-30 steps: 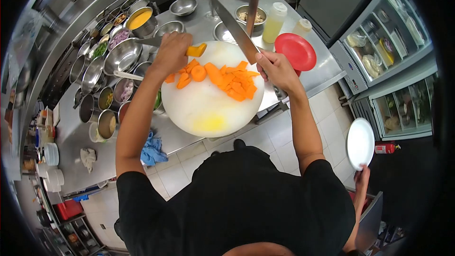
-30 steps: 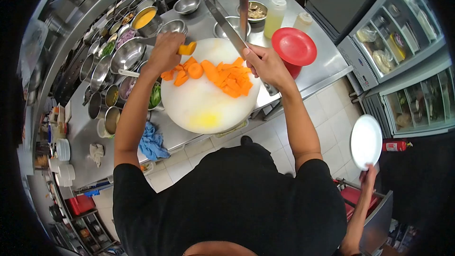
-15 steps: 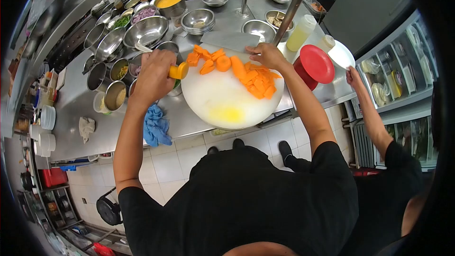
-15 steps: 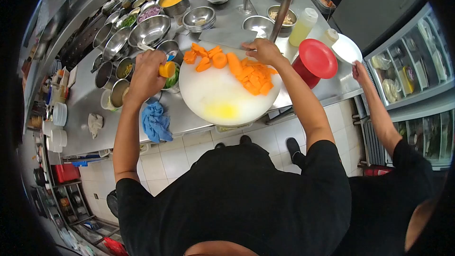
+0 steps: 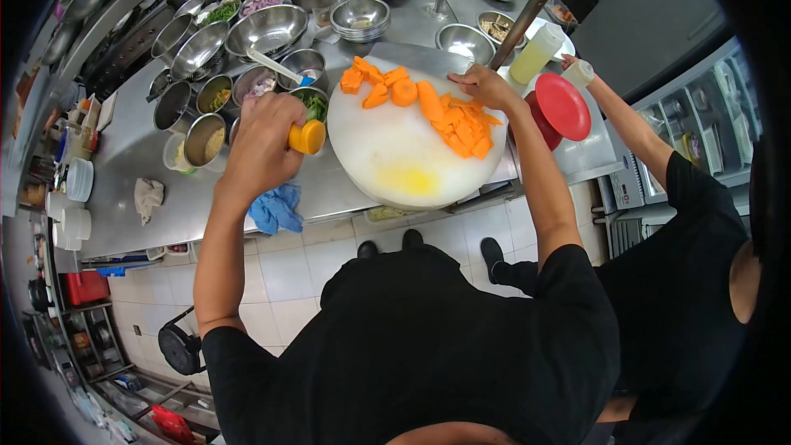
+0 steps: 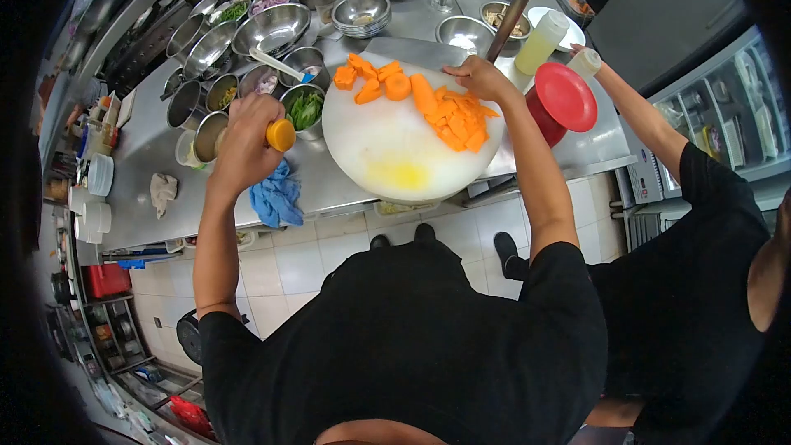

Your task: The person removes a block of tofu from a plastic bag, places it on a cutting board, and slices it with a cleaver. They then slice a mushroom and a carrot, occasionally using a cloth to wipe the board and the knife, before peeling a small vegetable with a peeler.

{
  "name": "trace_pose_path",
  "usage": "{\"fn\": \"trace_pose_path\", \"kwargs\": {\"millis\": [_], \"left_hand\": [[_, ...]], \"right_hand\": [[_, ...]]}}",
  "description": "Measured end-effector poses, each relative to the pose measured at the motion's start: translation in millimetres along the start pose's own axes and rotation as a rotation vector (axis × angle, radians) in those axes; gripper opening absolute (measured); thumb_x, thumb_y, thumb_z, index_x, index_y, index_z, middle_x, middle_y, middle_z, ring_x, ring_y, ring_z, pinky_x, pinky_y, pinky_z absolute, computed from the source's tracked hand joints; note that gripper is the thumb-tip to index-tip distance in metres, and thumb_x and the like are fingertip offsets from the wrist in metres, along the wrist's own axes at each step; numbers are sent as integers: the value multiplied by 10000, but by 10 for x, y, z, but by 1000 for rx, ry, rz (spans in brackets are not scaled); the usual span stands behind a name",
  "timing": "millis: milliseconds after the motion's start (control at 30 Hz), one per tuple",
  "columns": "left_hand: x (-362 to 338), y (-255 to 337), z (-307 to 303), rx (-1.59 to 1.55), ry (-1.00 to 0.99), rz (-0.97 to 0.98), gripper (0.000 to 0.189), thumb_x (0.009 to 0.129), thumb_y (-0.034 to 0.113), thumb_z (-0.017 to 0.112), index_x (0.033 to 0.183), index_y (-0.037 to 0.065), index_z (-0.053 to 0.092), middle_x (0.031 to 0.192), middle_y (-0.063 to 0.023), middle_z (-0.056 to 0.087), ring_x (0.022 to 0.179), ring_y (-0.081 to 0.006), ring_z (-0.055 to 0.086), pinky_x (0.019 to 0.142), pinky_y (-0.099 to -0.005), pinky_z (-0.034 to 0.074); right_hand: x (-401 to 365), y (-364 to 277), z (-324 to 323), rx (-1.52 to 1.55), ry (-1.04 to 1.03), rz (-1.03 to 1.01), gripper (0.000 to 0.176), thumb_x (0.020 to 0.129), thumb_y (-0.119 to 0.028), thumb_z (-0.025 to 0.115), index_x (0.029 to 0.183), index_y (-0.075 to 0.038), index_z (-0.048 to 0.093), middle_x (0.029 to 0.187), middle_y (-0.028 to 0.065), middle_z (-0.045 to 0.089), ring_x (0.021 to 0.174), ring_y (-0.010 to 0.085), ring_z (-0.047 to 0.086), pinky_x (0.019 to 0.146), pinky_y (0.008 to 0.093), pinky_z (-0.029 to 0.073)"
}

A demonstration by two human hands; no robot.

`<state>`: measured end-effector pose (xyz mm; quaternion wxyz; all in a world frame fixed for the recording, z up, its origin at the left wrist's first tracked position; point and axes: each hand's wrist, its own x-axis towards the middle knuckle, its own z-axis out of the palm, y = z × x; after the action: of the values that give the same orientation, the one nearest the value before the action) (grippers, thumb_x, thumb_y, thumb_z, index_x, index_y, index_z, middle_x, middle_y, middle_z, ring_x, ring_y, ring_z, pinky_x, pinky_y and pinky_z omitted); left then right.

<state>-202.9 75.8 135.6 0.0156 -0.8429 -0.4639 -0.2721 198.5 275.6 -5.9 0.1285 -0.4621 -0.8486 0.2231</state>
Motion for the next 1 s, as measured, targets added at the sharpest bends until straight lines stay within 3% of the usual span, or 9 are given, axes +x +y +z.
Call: {"fn": "trace_pose_path", "kwargs": {"millis": [200,333,467,533,600,700,767,900,1000], "left_hand": [[-24,155,-28,-59,-2,106,341,604,-38,644,893,85,509,846,-84,527,876,-314,517,791,-391,355],[-107,250,67,-119,-58,97,333,607,-48,634,884,90,511,850,-80,534,875,-297,524,798,-399,347],[-196,253,128,-140,-61,95,336,608,-59,636,878,89,501,850,-76,533,875,-293,522,818,-388,359],[-253,274,137,-156,-53,78,348,606,-58,643,884,94,499,856,-71,536,880,-294,518,823,-386,357],[-345,253,170,-180,-29,69,351,607,-56,647,886,97,498,860,-69,538,885,-293,517,823,-387,354],[-440,236,149,-211,9,55,356,608,-52,654,887,101,494,864,-65,536,889,-292,513,819,-390,349],[-472,225,114,-220,23,58,357,609,-50,657,886,102,491,864,-63,533,889,-291,511,815,-392,346],[-498,212,51,-188,45,72,349,618,-48,661,883,98,487,857,-63,523,878,-291,507,795,-389,345],[-509,228,8,-171,43,72,305,639,-38,646,867,81,482,837,-82,501,862,-302,500,794,-381,354]], "right_hand": [[-142,-241,-24,-325,281,-139,303,879,-58,629,1166,-128,696,1023,173,611,960,287,603,859,328,480],[-649,-1402,-537,547,647,-38,206,891,14,577,1074,8,671,993,113,643,809,150,626,748,251,505],[-1274,-2416,-866,616,1103,-651,191,959,-58,538,1078,54,637,998,149,627,795,156,617,719,295,518],[-1632,-2478,-1174,438,1018,-923,237,986,-150,516,1118,14,624,1038,168,623,789,178,623,683,275,509],[-1845,-2934,-1276,713,1180,-1083,234,928,-269,595,950,-61,701,903,87,695,691,102,632,649,205,473],[-2167,-3214,-1431,763,1005,-1141,225,921,-266,652,1039,-76,673,907,28,647,720,117,569,593,242,436],[-2368,-3176,-1546,620,1179,-1310,114,856,-276,717,870,-163,711,743,-65,660,700,26,590,557,169,447],[-2621,-3322,-1587,383,1294,-1173,70,820,-274,713,767,-230,697,648,-114,652,565,-49,602,468,92,448],[-2615,-3390,-1545,430,1371,-1269,77,828,-263,694,758,-231,691,621,-118,642,545,-48,595,450,92,433]]}}
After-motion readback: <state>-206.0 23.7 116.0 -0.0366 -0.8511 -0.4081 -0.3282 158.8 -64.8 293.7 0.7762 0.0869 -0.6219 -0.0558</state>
